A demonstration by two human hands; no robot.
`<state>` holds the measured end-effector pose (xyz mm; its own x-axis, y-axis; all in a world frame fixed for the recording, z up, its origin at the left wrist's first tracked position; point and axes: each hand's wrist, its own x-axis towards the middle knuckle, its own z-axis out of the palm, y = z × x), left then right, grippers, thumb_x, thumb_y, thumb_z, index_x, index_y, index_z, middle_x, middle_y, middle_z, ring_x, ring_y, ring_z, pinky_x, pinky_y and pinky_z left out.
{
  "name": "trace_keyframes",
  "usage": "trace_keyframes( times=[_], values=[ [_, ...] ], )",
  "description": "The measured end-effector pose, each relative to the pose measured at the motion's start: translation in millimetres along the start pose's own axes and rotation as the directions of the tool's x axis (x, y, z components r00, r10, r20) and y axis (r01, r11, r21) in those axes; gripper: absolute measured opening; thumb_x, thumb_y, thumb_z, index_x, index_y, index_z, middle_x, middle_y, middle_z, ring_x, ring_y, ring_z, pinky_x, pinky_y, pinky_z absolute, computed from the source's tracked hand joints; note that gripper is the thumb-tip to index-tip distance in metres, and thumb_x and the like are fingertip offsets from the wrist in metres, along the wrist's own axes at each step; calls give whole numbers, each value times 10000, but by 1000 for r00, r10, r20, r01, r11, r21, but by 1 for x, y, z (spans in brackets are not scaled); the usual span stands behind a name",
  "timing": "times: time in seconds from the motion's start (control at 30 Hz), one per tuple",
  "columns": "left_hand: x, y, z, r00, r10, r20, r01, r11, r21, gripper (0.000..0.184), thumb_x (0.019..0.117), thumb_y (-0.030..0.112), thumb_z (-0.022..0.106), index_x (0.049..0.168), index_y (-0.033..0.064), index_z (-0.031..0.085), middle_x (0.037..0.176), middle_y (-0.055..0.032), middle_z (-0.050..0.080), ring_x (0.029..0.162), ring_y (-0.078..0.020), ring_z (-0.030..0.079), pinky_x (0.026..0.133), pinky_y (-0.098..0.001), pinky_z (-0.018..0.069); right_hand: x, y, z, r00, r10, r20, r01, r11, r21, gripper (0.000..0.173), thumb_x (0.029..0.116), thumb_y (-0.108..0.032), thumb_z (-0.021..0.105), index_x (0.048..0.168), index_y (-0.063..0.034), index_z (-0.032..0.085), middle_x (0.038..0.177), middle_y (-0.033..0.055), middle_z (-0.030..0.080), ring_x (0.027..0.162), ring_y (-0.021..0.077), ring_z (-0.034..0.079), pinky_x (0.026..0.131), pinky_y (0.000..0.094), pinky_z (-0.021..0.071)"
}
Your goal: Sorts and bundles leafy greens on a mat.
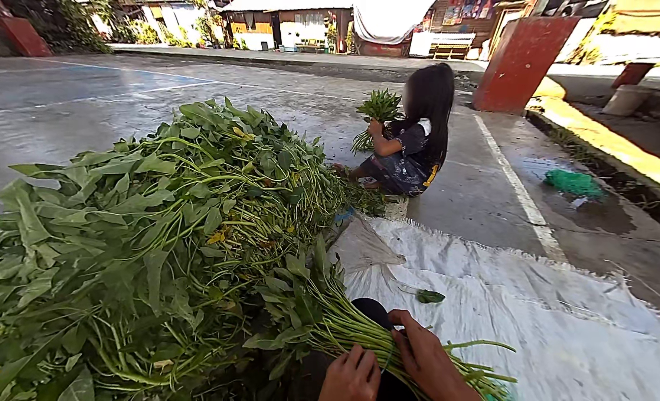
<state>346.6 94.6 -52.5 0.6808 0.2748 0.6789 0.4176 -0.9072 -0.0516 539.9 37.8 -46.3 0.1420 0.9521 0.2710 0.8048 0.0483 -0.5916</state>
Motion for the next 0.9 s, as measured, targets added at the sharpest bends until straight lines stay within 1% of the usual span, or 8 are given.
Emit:
trace_keyframes(
  times=[0.2, 0.4, 0.6, 0.73, 0.77, 0.8, 0.83, 0.9],
  values=[
    [-2, 0, 6, 999, 43, -14, -44, 998, -46, 128, 843, 30, 650, 815, 84, 762, 742, -21, 657, 654, -144, 634, 536, -244, 517, 1, -3, 2, 1000, 4, 9, -4, 1000, -24, 308, 1024, -137, 495, 1297, -19, 575, 1133, 135, 713, 868, 263, 740, 741, 428, 619],
    [-3, -2, 14, 991, 102, -85, -112, 986, -122, 144, 877, 26, 626, 808, 85, 738, 768, -19, 681, 698, -140, 661, 613, -244, 554, 0, -5, 2, 1000, -17, 3, 17, 1000, -10, 311, 1014, -108, 506, 1299, -7, 576, 1134, 138, 716, 868, 266, 743, 735, 437, 622],
    [1, 5, 19, 986, 142, -90, -156, 973, -172, 167, 893, 15, 606, 783, 93, 704, 739, -20, 656, 697, -143, 650, 613, -254, 545, -1, -8, 6, 999, -35, 2, 35, 999, -27, 309, 1015, -102, 500, 1299, -24, 592, 1112, 122, 727, 843, 262, 742, 705, 445, 620],
    [7, 5, 16, 994, 98, -44, -105, 969, -224, 133, 876, 14, 639, 791, 98, 699, 746, -29, 642, 701, -155, 650, 585, -258, 547, -3, -7, 3, 999, -45, 6, 44, 999, 25, 311, 1012, -89, 509, 1304, -13, 588, 1135, 132, 722, 881, 268, 744, 742, 448, 622],
    [9, 4, 15, 997, 75, -36, -81, 965, -249, 99, 879, 32, 660, 815, 98, 699, 777, -38, 655, 729, -167, 663, 610, -268, 563, -2, -8, 1, 999, -41, 12, 40, 998, 39, 317, 1013, -82, 504, 1311, -3, 578, 1152, 141, 715, 891, 272, 742, 754, 448, 621],
    [10, 2, 14, 999, 42, -27, -48, 962, -267, 47, 896, 82, 688, 856, 101, 704, 834, -49, 675, 784, -181, 677, 665, -284, 580, -2, -8, 0, 999, -41, 13, 40, 998, 47, 319, 1015, -77, 495, 1315, 3, 570, 1166, 143, 711, 900, 266, 740, 763, 441, 621],
    [10, -1, 13, 1000, 9, -18, -14, 963, -270, 53, 910, 155, 709, 899, 104, 714, 897, -55, 695, 854, -192, 694, 738, -304, 594, -1, -7, -1, 999, -45, 5, 44, 998, 49, 321, 1017, -79, 486, 1317, 4, 565, 1170, 139, 709, 908, 253, 740, 769, 427, 621],
    [7, -9, 9, 999, -54, -8, 50, 969, -243, 185, 951, 271, 682, 980, 96, 731, 1033, -68, 725, 986, -204, 711, 877, -333, 587, -1, -4, -2, 999, -51, 2, 51, 997, 53, 314, 1023, -84, 481, 1311, 7, 565, 1173, 137, 710, 911, 246, 740, 778, 415, 621]
  ],
)
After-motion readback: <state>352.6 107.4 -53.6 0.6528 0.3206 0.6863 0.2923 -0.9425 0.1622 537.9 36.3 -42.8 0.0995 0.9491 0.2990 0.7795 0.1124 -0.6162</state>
